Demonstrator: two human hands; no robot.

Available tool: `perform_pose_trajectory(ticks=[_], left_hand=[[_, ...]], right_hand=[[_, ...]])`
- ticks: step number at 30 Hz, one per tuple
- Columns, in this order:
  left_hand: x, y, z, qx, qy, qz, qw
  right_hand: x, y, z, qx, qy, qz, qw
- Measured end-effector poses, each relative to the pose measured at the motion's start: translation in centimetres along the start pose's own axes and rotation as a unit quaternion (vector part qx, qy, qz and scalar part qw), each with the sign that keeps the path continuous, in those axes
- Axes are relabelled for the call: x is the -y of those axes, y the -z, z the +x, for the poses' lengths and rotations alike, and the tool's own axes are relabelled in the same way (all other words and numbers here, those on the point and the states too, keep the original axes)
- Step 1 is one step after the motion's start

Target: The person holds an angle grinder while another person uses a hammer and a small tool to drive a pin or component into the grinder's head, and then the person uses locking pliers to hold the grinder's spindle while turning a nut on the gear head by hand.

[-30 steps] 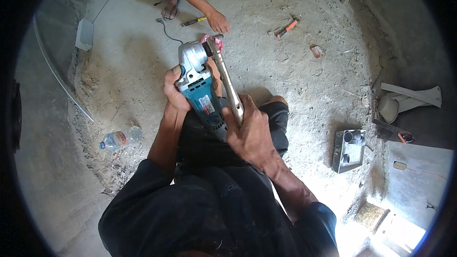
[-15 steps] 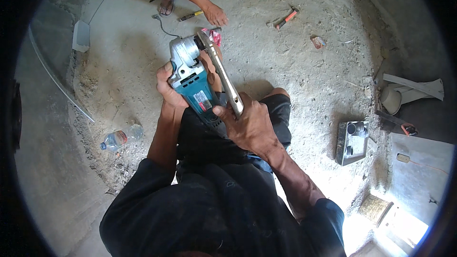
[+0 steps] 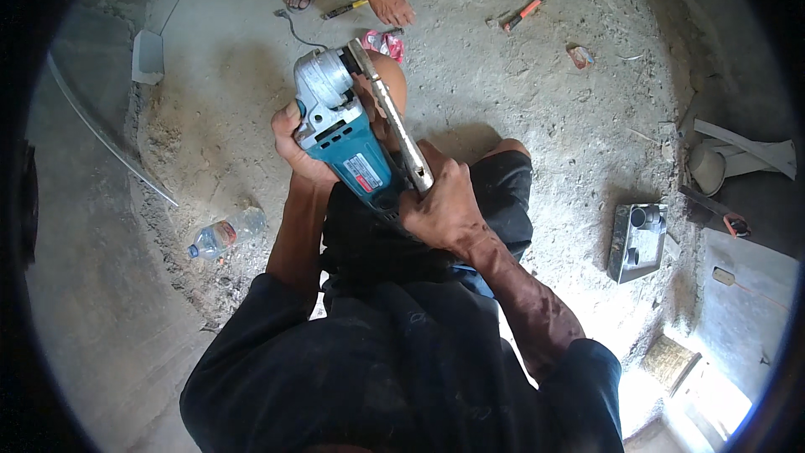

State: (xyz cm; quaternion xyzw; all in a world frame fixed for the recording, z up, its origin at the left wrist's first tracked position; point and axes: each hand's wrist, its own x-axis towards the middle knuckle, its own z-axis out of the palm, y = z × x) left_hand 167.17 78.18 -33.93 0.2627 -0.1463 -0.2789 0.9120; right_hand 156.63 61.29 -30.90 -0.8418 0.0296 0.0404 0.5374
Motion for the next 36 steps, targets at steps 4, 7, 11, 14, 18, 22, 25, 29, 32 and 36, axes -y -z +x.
perform_pose_trajectory(ticks=[4,7,11,14,18,22,25,29,32,36], left_hand=[[0.1,0.4,-0.1,-0.014,-0.003,-0.004,1.000],[-0.1,0.9,0.1,0.028,-0.004,-0.029,0.999],[-0.3,1.1,0.1,0.060,-0.004,-0.013,0.998],[-0.5,0.7,0.6,0.048,-0.010,0.037,0.998],[-0.9,0.5,1.5,0.067,0.013,0.051,0.996],[-0.9,1.0,2.1,0.079,0.020,0.029,0.996],[-1.1,1.7,2.5,0.068,0.025,0.033,0.997],[-1.4,2.2,2.4,0.057,0.021,0.023,0.998],[-1.6,2.1,2.2,0.021,0.005,0.014,1.000],[-1.8,1.9,2.3,0.005,-0.004,-0.008,1.000]], right_hand=[[-1.1,-0.8,0.8,-0.009,0.035,-0.010,0.999],[-2.1,-1.3,1.5,-0.021,0.078,-0.001,0.997],[-3.3,-1.6,2.1,-0.007,0.079,0.005,0.997],[-4.0,-2.1,2.6,-0.019,0.096,0.031,0.995],[-4.6,-2.6,2.9,-0.049,0.118,0.066,0.990],[-5.0,-2.8,3.5,-0.055,0.117,0.079,0.988],[-5.1,-2.8,4.2,-0.060,0.127,0.086,0.986],[-4.8,-2.9,4.3,-0.039,0.085,0.058,0.994],[-4.3,-3.1,4.4,-0.046,0.089,0.077,0.992],[-3.7,-3.1,4.7,-0.056,0.084,0.074,0.992]])
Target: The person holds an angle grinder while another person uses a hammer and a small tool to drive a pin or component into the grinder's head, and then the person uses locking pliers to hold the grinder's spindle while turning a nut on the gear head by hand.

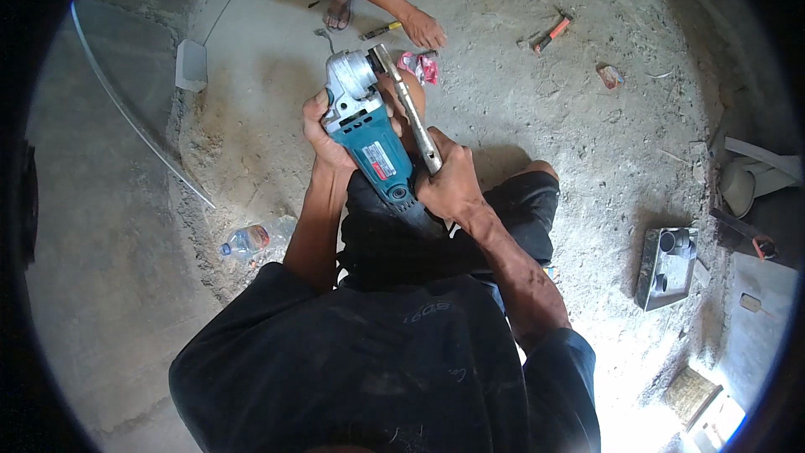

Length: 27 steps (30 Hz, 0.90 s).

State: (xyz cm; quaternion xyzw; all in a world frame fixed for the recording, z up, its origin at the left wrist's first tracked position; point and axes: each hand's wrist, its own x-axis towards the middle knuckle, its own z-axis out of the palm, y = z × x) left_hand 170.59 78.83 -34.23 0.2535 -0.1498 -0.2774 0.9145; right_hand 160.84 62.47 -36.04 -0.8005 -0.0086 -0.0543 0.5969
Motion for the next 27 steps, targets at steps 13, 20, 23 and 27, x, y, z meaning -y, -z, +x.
perform_pose_trajectory(ticks=[13,20,23,27], left_hand=[[-0.2,-3.3,-1.4,-0.266,-0.178,0.380,0.868],[-0.4,-3.5,-1.3,-0.254,-0.144,0.486,0.824],[-0.8,-3.7,-1.3,-0.260,-0.134,0.480,0.828],[-0.6,-5.7,-1.8,-0.274,-0.211,0.694,0.631]], right_hand=[[1.5,0.2,0.5,0.037,-0.126,-0.089,0.987],[2.2,0.7,0.5,0.038,-0.157,-0.122,0.979],[2.8,1.0,0.5,0.033,-0.159,-0.127,0.979],[3.1,1.4,0.7,0.048,-0.203,-0.145,0.967]])
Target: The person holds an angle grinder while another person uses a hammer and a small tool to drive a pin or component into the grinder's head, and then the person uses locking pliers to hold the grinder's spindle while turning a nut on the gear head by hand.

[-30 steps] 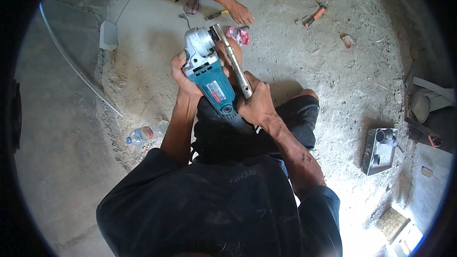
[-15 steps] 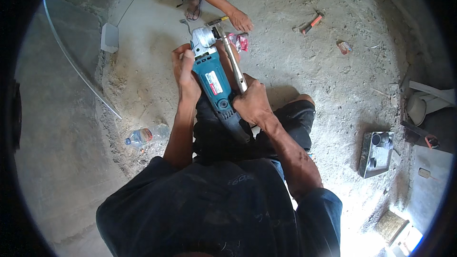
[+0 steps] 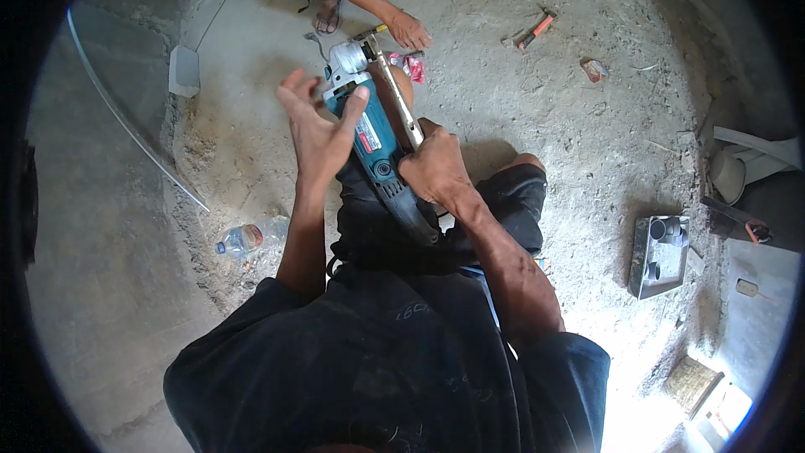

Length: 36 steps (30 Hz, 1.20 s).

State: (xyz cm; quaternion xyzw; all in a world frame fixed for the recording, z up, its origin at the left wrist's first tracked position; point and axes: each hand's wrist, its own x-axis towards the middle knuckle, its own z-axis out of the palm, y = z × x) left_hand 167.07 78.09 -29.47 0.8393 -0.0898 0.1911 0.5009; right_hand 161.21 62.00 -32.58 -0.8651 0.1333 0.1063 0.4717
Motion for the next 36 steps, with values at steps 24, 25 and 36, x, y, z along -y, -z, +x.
perform_pose_trajectory(ticks=[24,25,36], left_hand=[[-4.5,-6.8,3.4,0.532,-0.453,0.257,0.668],[-4.3,-7.0,3.3,0.516,-0.466,0.228,0.681],[-5.3,-7.2,3.4,0.554,-0.466,0.306,0.618]], right_hand=[[-3.4,-1.8,-0.5,-0.093,0.188,-0.088,0.974],[-3.6,-1.6,-0.7,-0.093,0.187,-0.105,0.972],[-4.0,-1.0,-1.1,-0.113,0.184,0.083,0.973]])
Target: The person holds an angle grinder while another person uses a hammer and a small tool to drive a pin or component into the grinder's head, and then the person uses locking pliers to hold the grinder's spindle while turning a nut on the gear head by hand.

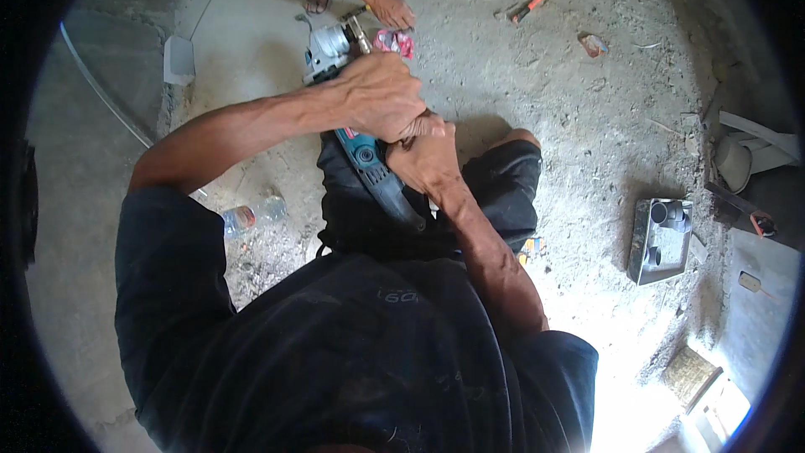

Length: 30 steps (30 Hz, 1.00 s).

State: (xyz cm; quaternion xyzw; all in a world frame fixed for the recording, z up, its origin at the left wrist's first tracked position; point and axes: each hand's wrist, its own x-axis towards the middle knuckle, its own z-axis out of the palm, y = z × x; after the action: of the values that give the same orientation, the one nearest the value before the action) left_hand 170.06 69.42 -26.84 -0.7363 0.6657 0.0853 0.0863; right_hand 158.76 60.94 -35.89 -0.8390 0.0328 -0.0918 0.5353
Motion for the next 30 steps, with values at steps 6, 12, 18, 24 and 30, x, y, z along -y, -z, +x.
perform_pose_trajectory(ticks=[6,12,18,24,30], left_hand=[[-0.3,0.6,-0.2,-0.006,0.014,-0.004,1.000],[0.1,-0.7,-0.2,-0.015,0.016,0.021,1.000],[0.6,-1.5,-0.3,-0.122,-0.026,0.002,0.992],[0.7,-1.7,-0.1,-0.009,-0.007,0.034,0.999],[0.4,-1.7,-0.3,0.012,0.020,0.078,0.997]], right_hand=[[1.2,1.6,-1.9,0.051,-0.085,0.046,0.994],[1.0,0.7,-2.0,0.063,-0.090,-0.026,0.994],[0.3,0.1,-0.9,0.042,-0.019,-0.011,0.999],[0.0,-0.3,-0.5,0.075,-0.028,-0.034,0.996],[-1.7,-1.0,-0.6,0.087,-0.033,-0.062,0.994]])
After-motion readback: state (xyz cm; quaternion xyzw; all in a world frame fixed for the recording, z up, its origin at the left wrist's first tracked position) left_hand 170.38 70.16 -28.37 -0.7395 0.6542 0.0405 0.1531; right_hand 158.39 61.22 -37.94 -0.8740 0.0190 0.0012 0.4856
